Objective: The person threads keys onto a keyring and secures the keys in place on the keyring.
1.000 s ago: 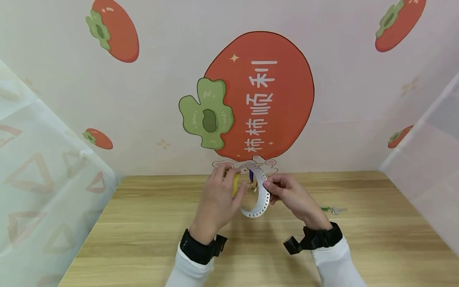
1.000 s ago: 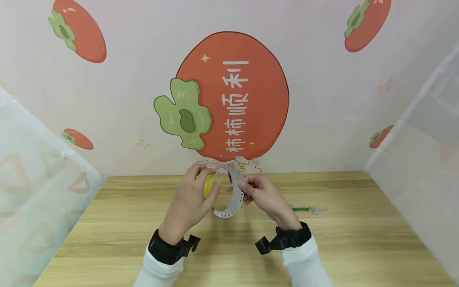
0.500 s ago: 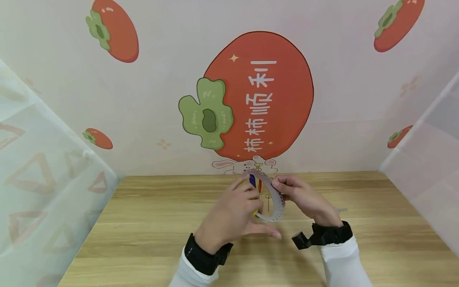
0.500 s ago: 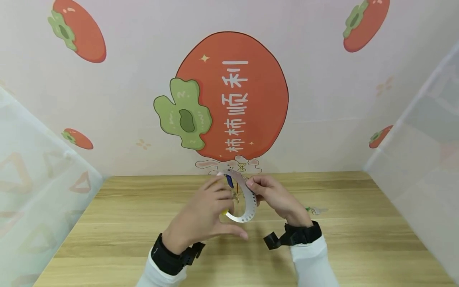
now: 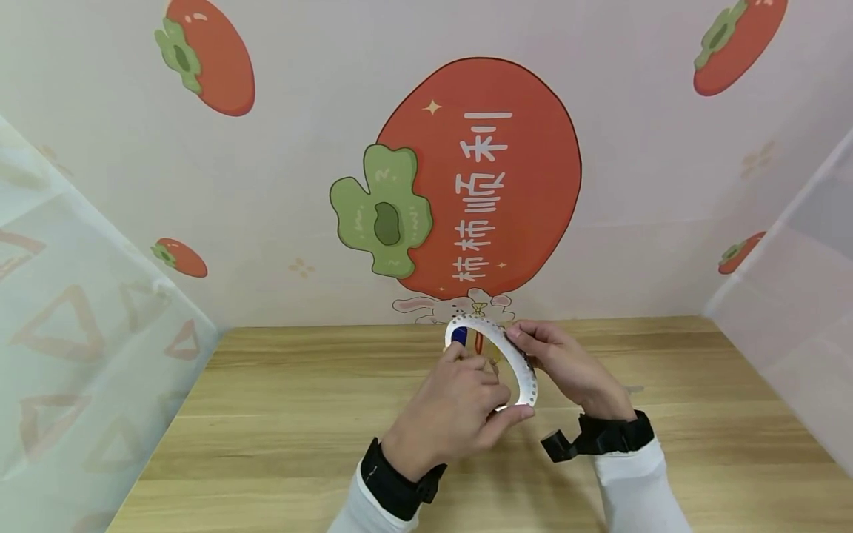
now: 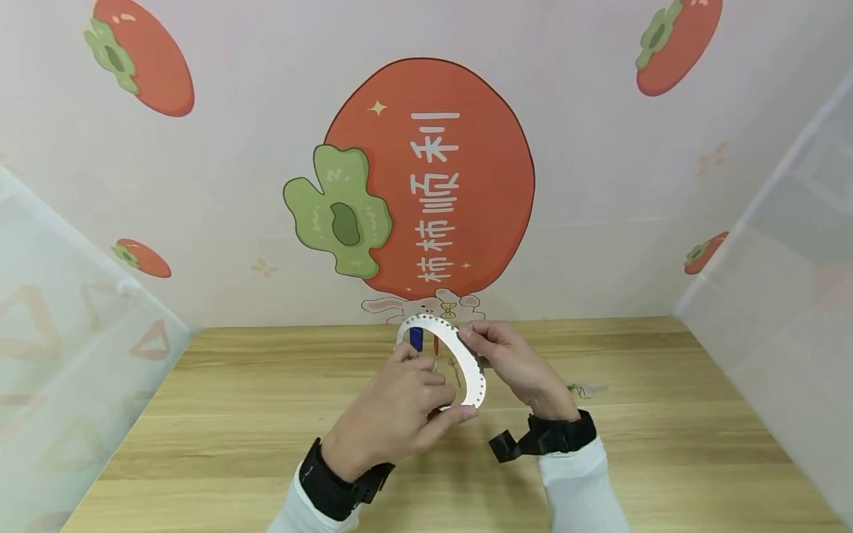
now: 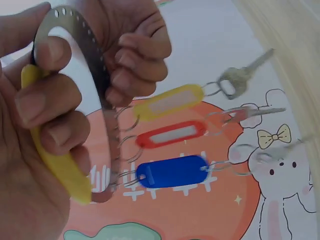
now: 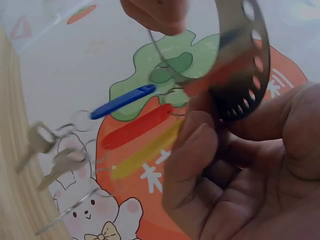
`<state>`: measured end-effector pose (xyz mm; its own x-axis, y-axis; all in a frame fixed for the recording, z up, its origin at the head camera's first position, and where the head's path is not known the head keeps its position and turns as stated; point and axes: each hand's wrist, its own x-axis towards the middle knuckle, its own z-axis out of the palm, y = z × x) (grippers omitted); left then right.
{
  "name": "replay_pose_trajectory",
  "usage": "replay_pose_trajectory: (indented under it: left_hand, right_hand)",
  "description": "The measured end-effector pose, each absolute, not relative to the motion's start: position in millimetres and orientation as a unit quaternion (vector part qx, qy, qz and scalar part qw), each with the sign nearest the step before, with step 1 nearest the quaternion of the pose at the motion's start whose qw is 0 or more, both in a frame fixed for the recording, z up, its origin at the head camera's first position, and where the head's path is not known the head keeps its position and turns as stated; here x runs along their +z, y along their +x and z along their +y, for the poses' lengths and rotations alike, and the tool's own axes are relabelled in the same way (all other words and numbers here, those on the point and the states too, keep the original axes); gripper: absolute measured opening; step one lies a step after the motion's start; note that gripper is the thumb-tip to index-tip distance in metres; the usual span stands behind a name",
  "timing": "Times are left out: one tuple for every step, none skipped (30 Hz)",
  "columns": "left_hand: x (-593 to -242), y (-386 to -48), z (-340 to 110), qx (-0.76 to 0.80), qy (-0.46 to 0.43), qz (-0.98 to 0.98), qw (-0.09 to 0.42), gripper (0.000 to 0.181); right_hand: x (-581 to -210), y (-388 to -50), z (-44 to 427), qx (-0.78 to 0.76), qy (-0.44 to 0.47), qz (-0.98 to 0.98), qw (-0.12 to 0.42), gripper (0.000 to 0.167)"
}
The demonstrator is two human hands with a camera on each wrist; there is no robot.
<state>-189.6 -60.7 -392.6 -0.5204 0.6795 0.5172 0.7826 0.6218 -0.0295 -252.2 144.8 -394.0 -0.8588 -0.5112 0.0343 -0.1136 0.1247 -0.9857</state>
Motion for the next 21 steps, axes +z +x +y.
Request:
replay_pose_trajectory:
  left_hand:
    - [-393, -190, -60, -0.107, -0.42, -0.864, 0.257, 0.042]
    - [-394, -191, -60, -0.111, -0.417, -0.862, 0.266, 0.042]
    - [-395, -191, -60, -0.117, -0.415, -0.859, 0.274, 0.042]
    - [-395, -192, -60, -0.124, -0.414, -0.856, 0.282, 0.043]
    - [-395, -192, -60, -0.13, -0.413, -0.855, 0.286, 0.043]
    - [-395, -193, -60, -0.137, -0.413, -0.852, 0.29, 0.043]
    - [-396, -193, -60, -0.144, -0.412, -0.851, 0.293, 0.043]
    - [-396, -194, -61, -0.147, -0.412, -0.85, 0.295, 0.042]
    - [-396, -194, -61, -0.151, -0.411, -0.849, 0.295, 0.042]
    - [-396, -195, -62, -0.155, -0.411, -0.848, 0.295, 0.042]
    - [-395, -196, -62, -0.157, -0.412, -0.848, 0.296, 0.041]
    - [-395, -197, -63, -0.159, -0.412, -0.846, 0.3, 0.04]
    - [-395, -198, -63, -0.159, -0.412, -0.844, 0.305, 0.038]
    - [-395, -199, -64, -0.157, -0.411, -0.843, 0.31, 0.036]
    - [-394, -200, -66, -0.157, -0.409, -0.841, 0.316, 0.034]
    - [-393, -200, -68, -0.159, -0.406, -0.841, 0.321, 0.032]
    - [-393, -201, -70, -0.165, -0.401, -0.841, 0.324, 0.028]
    - [-392, -202, -72, -0.172, -0.394, -0.841, 0.327, 0.025]
    - [-392, -203, -74, -0.18, -0.385, -0.843, 0.33, 0.022]
    - [-391, -204, -76, -0.189, -0.373, -0.846, 0.33, 0.019]
    - [-390, -205, -79, -0.196, -0.36, -0.85, 0.331, 0.016]
  right_hand:
    - [-393, -252, 144, -0.628, -0.206, 0.733, 0.157, 0.035]
    - [-393, -252, 144, -0.632, -0.201, 0.733, 0.155, 0.034]
    - [-393, -252, 143, -0.635, -0.201, 0.73, 0.154, 0.033]
    - [-393, -252, 143, -0.639, -0.203, 0.726, 0.154, 0.032]
    - [-393, -251, 143, -0.642, -0.205, 0.722, 0.154, 0.03]
    - [-393, -251, 143, -0.646, -0.208, 0.718, 0.154, 0.028]
    - [-393, -251, 143, -0.65, -0.213, 0.712, 0.155, 0.026]
    - [-393, -251, 143, -0.656, -0.218, 0.705, 0.157, 0.025]
    - [-393, -251, 143, -0.661, -0.223, 0.699, 0.158, 0.024]
    - [-393, -251, 143, -0.665, -0.226, 0.694, 0.158, 0.024]
    - [-393, -250, 143, -0.669, -0.227, 0.689, 0.159, 0.023]
    - [-393, -250, 143, -0.673, -0.23, 0.685, 0.159, 0.022]
    - [-393, -250, 143, -0.675, -0.232, 0.682, 0.159, 0.022]
    - [-393, -250, 142, -0.676, -0.233, 0.681, 0.16, 0.021]
    - [-394, -250, 142, -0.675, -0.234, 0.68, 0.161, 0.02]
    - [-394, -250, 142, -0.675, -0.236, 0.68, 0.162, 0.019]
    - [-394, -250, 142, -0.674, -0.238, 0.68, 0.163, 0.018]
    - [-394, -250, 142, -0.672, -0.241, 0.681, 0.164, 0.017]
    - [-394, -250, 142, -0.669, -0.245, 0.682, 0.165, 0.017]
    - [-395, -250, 142, -0.667, -0.248, 0.682, 0.167, 0.017]
    - [-395, -250, 142, -0.664, -0.253, 0.684, 0.167, 0.017]
